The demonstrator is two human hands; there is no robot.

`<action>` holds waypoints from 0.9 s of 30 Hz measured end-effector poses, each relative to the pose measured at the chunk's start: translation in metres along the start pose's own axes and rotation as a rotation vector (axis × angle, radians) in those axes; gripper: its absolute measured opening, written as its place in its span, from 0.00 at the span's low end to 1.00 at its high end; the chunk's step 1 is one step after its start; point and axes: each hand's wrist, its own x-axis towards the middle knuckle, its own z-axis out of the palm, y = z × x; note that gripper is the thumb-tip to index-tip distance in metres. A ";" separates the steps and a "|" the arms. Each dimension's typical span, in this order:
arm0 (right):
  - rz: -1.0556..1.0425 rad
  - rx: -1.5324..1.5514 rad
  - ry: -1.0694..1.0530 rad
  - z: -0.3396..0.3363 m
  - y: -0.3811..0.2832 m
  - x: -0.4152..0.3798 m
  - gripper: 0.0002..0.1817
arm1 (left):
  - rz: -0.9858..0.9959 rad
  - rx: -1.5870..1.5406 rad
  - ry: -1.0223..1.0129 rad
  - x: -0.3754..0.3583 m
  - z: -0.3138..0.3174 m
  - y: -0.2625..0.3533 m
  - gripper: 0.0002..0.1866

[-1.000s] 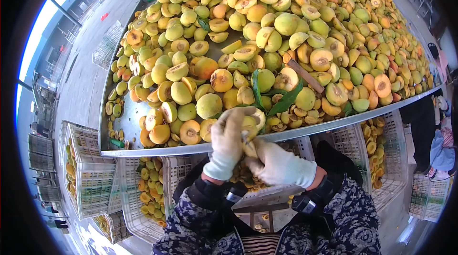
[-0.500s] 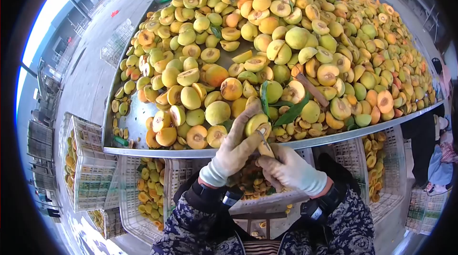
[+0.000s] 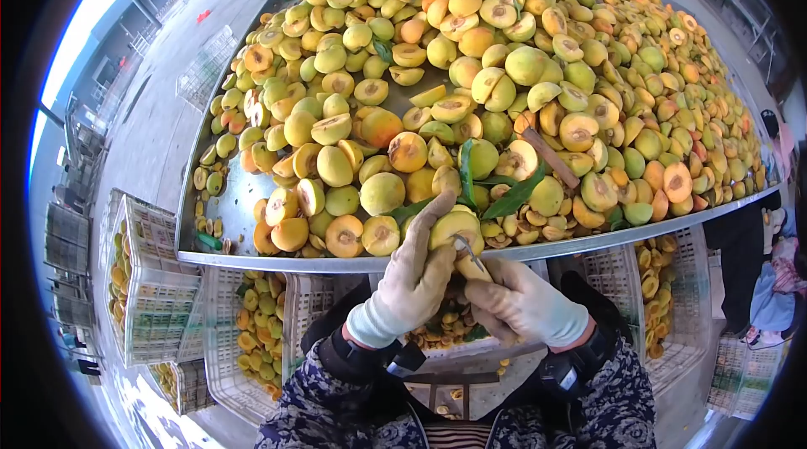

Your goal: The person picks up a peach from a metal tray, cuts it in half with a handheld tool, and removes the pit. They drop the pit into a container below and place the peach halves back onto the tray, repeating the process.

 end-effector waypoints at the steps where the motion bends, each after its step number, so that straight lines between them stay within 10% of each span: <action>1: 0.004 -0.003 -0.005 0.003 0.000 -0.001 0.24 | -0.001 0.001 0.007 -0.003 -0.001 0.007 0.28; 13: 0.104 0.976 -0.333 0.045 0.028 -0.012 0.19 | 0.168 -0.023 0.001 -0.024 -0.017 0.048 0.26; 15: 0.111 0.953 -0.424 0.046 0.022 -0.014 0.21 | 0.260 -0.052 -0.033 -0.025 -0.019 0.059 0.26; 17: -0.016 0.173 -0.057 0.044 0.015 -0.021 0.24 | 0.144 -0.158 -0.075 -0.025 -0.018 0.056 0.26; 23: -0.038 0.057 0.007 0.040 0.027 -0.032 0.26 | -0.163 -1.093 -0.145 -0.062 -0.028 0.037 0.30; 27: 0.031 -0.248 -0.012 0.055 0.055 -0.022 0.13 | -0.137 -0.491 0.039 -0.077 0.010 0.036 0.24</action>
